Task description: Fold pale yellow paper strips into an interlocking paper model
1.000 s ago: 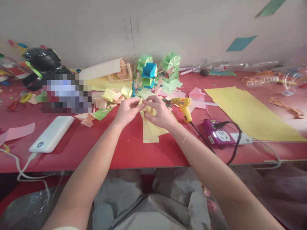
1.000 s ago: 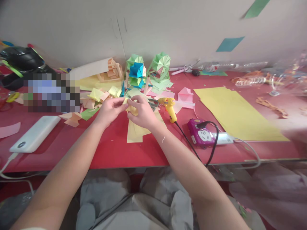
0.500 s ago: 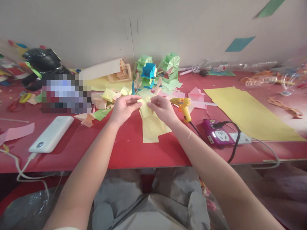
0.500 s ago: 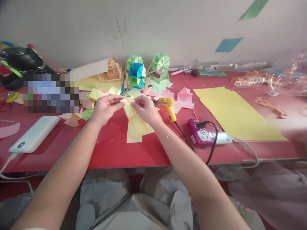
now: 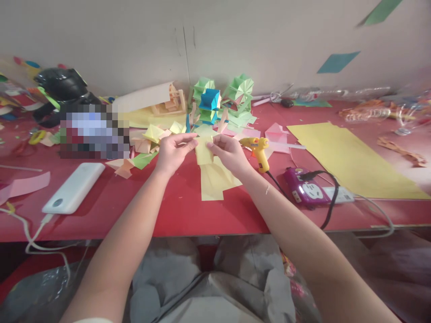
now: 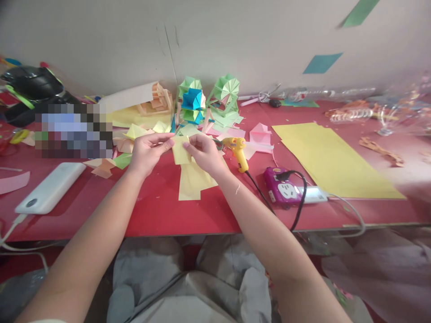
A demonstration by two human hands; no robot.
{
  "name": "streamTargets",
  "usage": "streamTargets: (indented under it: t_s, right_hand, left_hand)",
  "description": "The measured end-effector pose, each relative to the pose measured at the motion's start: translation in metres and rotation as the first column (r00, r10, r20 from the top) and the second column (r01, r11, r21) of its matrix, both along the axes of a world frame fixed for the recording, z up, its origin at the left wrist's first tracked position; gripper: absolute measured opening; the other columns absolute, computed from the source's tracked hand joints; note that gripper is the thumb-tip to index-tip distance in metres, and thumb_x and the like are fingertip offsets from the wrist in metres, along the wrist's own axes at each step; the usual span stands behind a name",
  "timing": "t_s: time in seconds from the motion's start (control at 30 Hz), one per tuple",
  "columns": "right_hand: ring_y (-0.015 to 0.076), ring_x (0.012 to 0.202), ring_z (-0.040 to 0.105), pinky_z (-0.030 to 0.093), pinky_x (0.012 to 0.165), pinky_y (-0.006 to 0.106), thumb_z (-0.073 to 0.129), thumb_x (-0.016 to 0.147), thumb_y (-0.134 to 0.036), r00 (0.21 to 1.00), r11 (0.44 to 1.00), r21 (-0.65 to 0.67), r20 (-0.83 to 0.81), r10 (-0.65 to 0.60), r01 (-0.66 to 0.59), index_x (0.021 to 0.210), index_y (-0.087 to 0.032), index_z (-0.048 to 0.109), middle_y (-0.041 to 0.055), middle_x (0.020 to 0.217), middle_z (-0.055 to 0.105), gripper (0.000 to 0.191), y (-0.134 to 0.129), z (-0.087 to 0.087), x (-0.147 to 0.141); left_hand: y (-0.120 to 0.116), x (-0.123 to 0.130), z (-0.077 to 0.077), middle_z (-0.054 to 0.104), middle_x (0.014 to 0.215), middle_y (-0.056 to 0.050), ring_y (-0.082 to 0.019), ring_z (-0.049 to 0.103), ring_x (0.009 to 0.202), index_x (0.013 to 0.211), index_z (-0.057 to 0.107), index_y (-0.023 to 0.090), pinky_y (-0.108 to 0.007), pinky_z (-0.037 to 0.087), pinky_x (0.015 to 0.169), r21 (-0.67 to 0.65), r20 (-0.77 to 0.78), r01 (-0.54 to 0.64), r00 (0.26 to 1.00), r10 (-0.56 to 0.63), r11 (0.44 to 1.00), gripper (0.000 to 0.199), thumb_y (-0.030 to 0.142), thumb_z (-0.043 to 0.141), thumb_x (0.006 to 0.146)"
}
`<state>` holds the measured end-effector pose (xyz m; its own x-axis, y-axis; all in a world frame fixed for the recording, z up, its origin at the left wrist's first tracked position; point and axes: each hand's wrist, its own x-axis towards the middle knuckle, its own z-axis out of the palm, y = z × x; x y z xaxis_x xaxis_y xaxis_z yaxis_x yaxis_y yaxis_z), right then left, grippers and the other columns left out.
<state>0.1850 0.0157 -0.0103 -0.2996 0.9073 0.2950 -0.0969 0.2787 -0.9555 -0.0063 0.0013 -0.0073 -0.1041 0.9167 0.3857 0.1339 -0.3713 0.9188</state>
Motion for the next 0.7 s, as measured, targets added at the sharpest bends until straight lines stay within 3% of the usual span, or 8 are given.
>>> streamTargets:
  t_s: [0.27,0.47,0.7]
  right_hand:
    - [0.0122,0.067,0.049,0.043,0.063,0.029,0.075,0.081,-0.054,0.999,1.000,0.024,0.051,0.004,-0.005,0.074,-0.021,0.052,-0.0027,0.069,0.049,0.040,-0.0012,0.0009,-0.0015]
    - [0.0116,0.064,0.045,0.043,0.063,0.030,0.065,0.089,-0.049,0.990,0.994,0.106,0.141,-0.026,0.011,0.066,-0.022,0.041,-0.0033,0.066,0.039,0.044,-0.0022,0.0004,-0.0023]
    - [0.0113,0.061,0.043,0.040,0.061,0.030,0.063,0.090,-0.049,0.984,0.992,0.125,0.176,-0.040,0.017,0.066,-0.022,0.038,-0.0041,0.065,0.036,0.043,-0.0013,-0.0009,-0.0029]
  left_hand:
    - [0.0004,0.0011,0.0005,0.080,0.086,-0.007,-0.023,0.076,0.084,0.088,0.081,0.018,-0.034,0.063,0.081,0.000,0.009,-0.029,1.000,0.029,1.000,0.038,0.047,0.091,0.065]
    - [-0.0007,0.0029,0.0018,0.080,0.086,-0.006,-0.020,0.075,0.081,0.088,0.082,0.019,-0.031,0.062,0.076,0.032,0.013,-0.029,1.000,0.028,0.999,0.035,0.047,0.089,0.068]
    - [0.0009,0.0021,0.0005,0.079,0.084,-0.005,-0.019,0.073,0.077,0.087,0.082,0.020,-0.030,0.061,0.075,0.040,0.022,-0.033,0.999,0.032,0.999,0.032,0.046,0.090,0.067]
